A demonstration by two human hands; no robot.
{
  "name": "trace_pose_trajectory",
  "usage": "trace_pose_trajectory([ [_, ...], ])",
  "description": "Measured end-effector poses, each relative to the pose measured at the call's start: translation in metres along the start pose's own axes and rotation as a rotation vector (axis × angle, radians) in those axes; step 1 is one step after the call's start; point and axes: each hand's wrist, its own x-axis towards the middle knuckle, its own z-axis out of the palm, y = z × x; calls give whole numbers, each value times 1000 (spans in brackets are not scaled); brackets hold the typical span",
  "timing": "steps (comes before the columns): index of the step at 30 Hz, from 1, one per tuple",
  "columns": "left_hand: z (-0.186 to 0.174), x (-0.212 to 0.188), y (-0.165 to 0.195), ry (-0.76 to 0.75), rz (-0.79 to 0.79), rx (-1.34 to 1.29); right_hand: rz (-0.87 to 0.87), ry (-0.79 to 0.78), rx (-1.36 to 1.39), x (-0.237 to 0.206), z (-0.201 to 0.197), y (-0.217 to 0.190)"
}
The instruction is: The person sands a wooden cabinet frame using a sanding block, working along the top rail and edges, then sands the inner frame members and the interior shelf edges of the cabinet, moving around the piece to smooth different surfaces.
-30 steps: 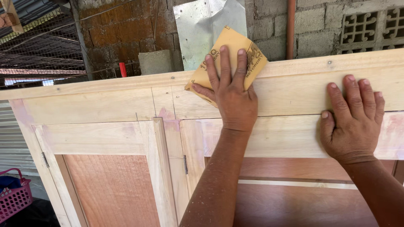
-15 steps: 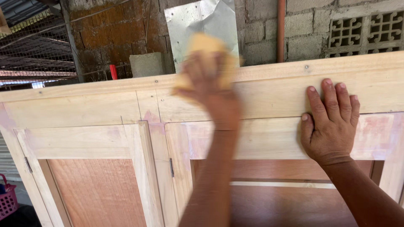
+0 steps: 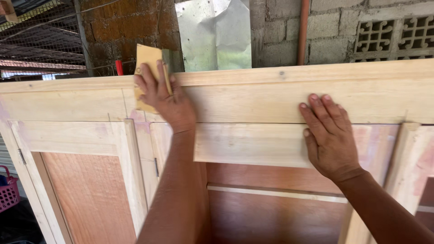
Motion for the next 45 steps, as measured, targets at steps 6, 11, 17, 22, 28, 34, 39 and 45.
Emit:
trace_pose_trajectory([
  [6, 89, -121, 171, -343, 385, 4, -39, -109, 263, -8, -21, 35],
  [11, 109, -132, 198, -512, 575, -77, 31, -79, -229, -20, -52, 82],
  [17, 34, -56, 104, -200, 452, 36, 95, -34, -144, -35, -86, 131],
  [22, 78, -102, 163, -140, 333, -76, 210, 2, -125, -45, -63, 133],
  [28, 144, -186, 326, -506, 433, -129, 292, 131, -61, -53, -51, 130],
  [34, 105, -135, 236, -374, 656, -245, 356, 162, -53, -57, -52, 131],
  [39, 36, -58, 134, -250, 478, 193, 340, 176, -41, -60, -50, 133],
  [45, 100, -77, 216, -666, 160, -228, 319, 185, -41, -60, -49, 133],
])
